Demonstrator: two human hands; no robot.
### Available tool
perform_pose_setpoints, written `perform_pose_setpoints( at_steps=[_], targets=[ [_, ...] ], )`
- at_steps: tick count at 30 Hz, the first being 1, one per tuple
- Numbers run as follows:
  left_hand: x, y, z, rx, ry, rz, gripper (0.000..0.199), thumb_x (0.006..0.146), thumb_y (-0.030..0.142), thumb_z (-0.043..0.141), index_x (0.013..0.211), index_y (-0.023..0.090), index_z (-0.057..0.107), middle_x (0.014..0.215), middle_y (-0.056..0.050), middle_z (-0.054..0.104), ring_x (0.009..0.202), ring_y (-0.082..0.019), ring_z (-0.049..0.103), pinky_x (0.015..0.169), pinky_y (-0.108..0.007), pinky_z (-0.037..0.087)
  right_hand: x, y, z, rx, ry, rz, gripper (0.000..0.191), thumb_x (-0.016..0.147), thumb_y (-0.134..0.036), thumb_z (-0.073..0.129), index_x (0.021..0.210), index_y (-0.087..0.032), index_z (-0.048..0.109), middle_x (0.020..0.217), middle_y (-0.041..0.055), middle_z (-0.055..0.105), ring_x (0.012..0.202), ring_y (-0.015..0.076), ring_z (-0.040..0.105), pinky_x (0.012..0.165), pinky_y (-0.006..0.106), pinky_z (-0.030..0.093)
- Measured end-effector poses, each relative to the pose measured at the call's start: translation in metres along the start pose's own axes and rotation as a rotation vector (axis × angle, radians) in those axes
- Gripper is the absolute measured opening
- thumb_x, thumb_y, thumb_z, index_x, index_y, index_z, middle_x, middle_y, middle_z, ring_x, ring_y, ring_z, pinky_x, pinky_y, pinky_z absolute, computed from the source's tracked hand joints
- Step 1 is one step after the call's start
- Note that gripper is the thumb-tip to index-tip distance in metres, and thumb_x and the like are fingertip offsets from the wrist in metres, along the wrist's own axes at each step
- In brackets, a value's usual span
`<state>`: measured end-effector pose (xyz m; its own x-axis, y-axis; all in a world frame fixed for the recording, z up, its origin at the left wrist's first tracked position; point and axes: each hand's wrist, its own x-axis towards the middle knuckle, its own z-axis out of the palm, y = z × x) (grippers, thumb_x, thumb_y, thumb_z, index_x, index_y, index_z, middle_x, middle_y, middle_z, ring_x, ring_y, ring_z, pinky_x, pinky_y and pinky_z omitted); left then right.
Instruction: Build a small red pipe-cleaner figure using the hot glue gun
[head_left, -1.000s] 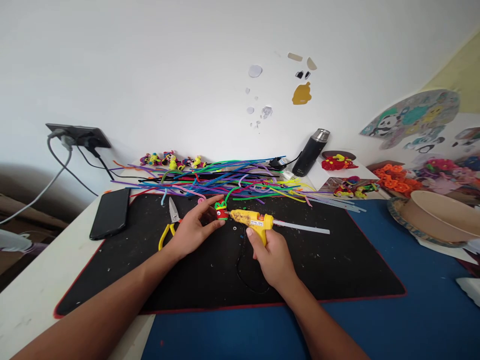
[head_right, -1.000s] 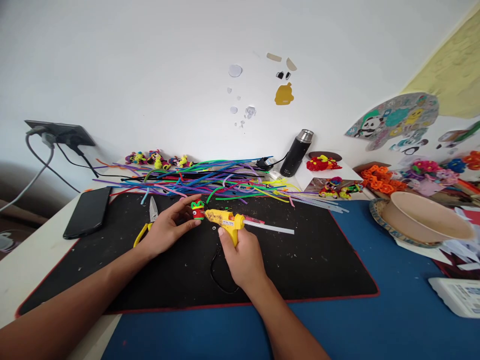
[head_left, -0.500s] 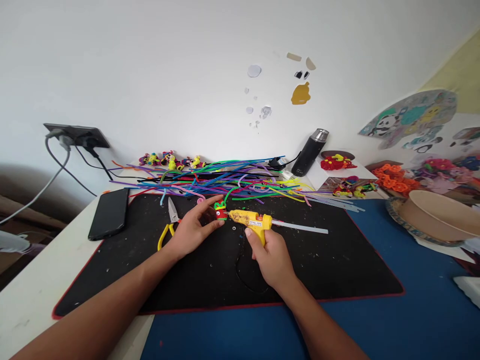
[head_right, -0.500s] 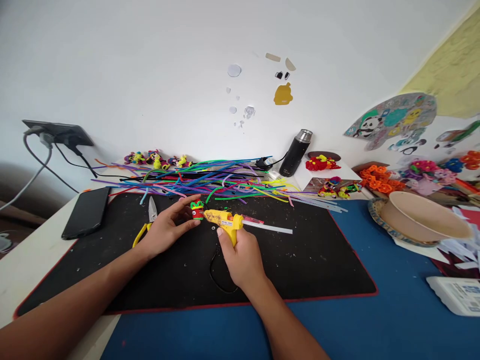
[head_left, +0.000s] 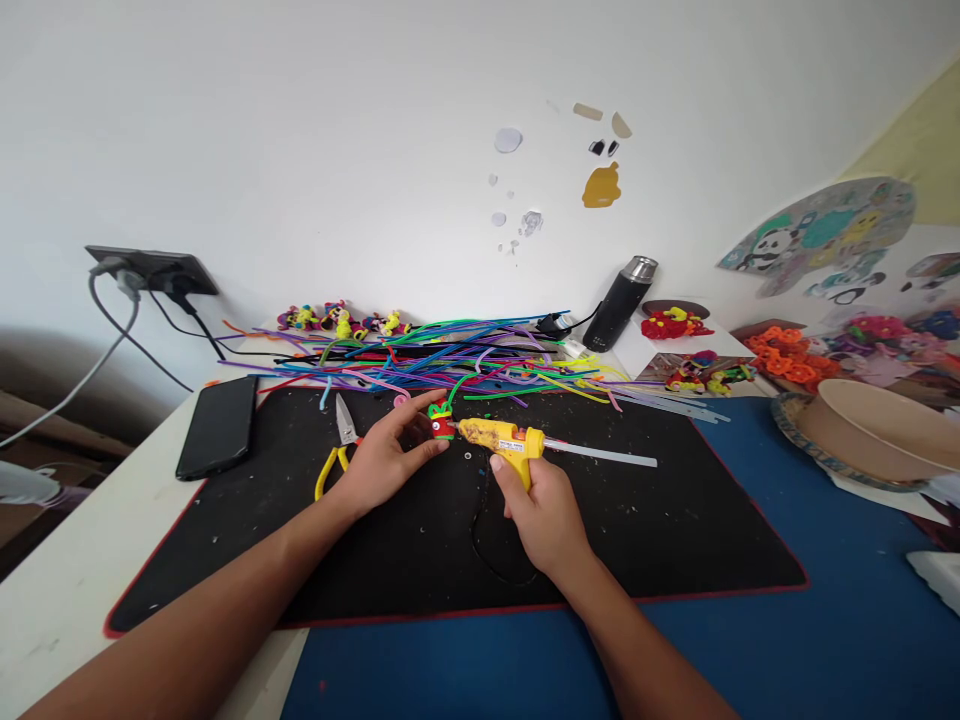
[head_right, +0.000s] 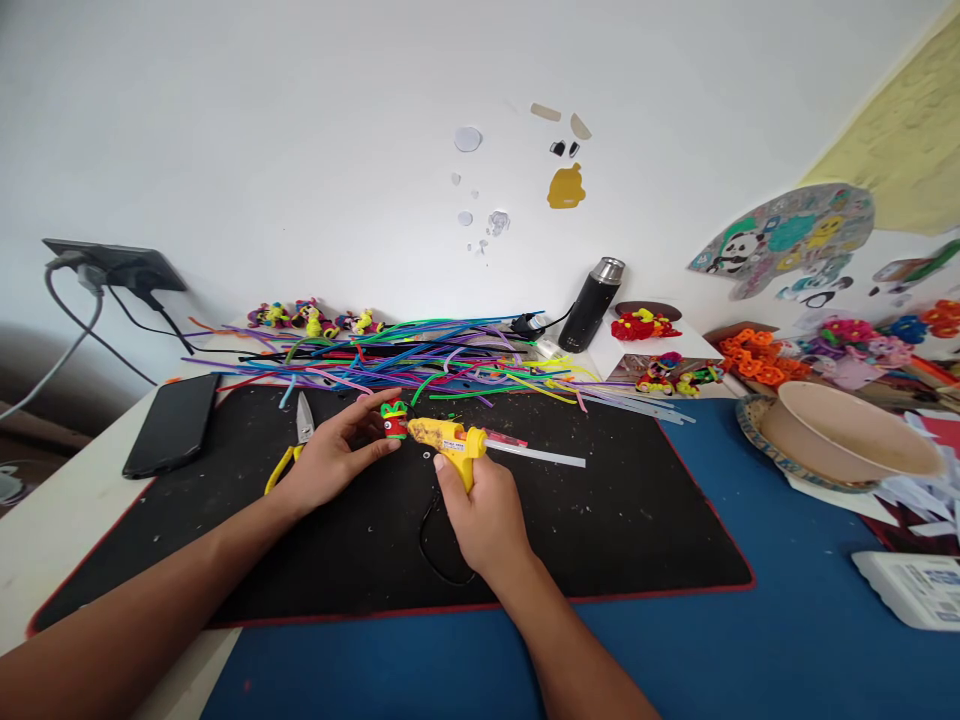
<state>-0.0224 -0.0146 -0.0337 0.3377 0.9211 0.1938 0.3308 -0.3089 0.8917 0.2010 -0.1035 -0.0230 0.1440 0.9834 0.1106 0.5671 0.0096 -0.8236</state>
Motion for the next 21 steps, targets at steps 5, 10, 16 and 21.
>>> perform_pose_setpoints(
  at_steps=[5, 10, 16, 21],
  targets=[
    [-0.0003, 0.0019, 0.0000, -0.001, 0.002, 0.000, 0.068, 0.090, 0.043, 0.076, 0.153, 0.027, 0.058, 0.095, -0.002, 0.068, 0.085, -0.020, 0.064, 0.080, -0.034, 0.053, -0.0001, -0.0016, -0.0008, 0.011, 0.006, 0.001, 0.053, 0.100, -0.064, 0.051, 0.062, -0.026, 0.050, 0.052, 0.0017, 0.058, 0.051, 0.0182, 0.057, 0.054, 0.030, 0.041],
    [-0.0002, 0.0019, -0.0003, -0.008, 0.000, 0.005, 0.067, 0.090, 0.044, 0.076, 0.153, 0.027, 0.059, 0.093, -0.002, 0.068, 0.083, -0.020, 0.065, 0.079, -0.034, 0.054, -0.0004, -0.0024, -0.0018, 0.007, -0.001, -0.005, 0.053, 0.100, -0.063, 0.049, 0.062, -0.026, 0.050, 0.051, 0.0027, 0.059, 0.051, 0.0188, 0.057, 0.053, 0.030, 0.041],
    [-0.0001, 0.0018, -0.0006, 0.006, 0.007, 0.004, 0.067, 0.090, 0.043, 0.076, 0.153, 0.027, 0.059, 0.094, -0.002, 0.069, 0.083, -0.020, 0.065, 0.080, -0.034, 0.054, -0.0004, -0.0023, -0.0019, 0.007, 0.001, -0.003, 0.052, 0.100, -0.064, 0.049, 0.064, -0.026, 0.050, 0.051, 0.0029, 0.060, 0.051, 0.0190, 0.057, 0.053, 0.031, 0.040],
    [-0.0003, 0.0026, -0.0006, -0.006, 0.011, -0.002, 0.067, 0.090, 0.042, 0.076, 0.153, 0.026, 0.059, 0.095, -0.002, 0.068, 0.086, -0.020, 0.064, 0.083, -0.035, 0.053, -0.0003, -0.0019, -0.0017, -0.003, 0.006, -0.008, 0.051, 0.100, -0.063, 0.050, 0.064, -0.026, 0.050, 0.051, 0.0019, 0.059, 0.050, 0.0189, 0.057, 0.053, 0.031, 0.040]
  ],
)
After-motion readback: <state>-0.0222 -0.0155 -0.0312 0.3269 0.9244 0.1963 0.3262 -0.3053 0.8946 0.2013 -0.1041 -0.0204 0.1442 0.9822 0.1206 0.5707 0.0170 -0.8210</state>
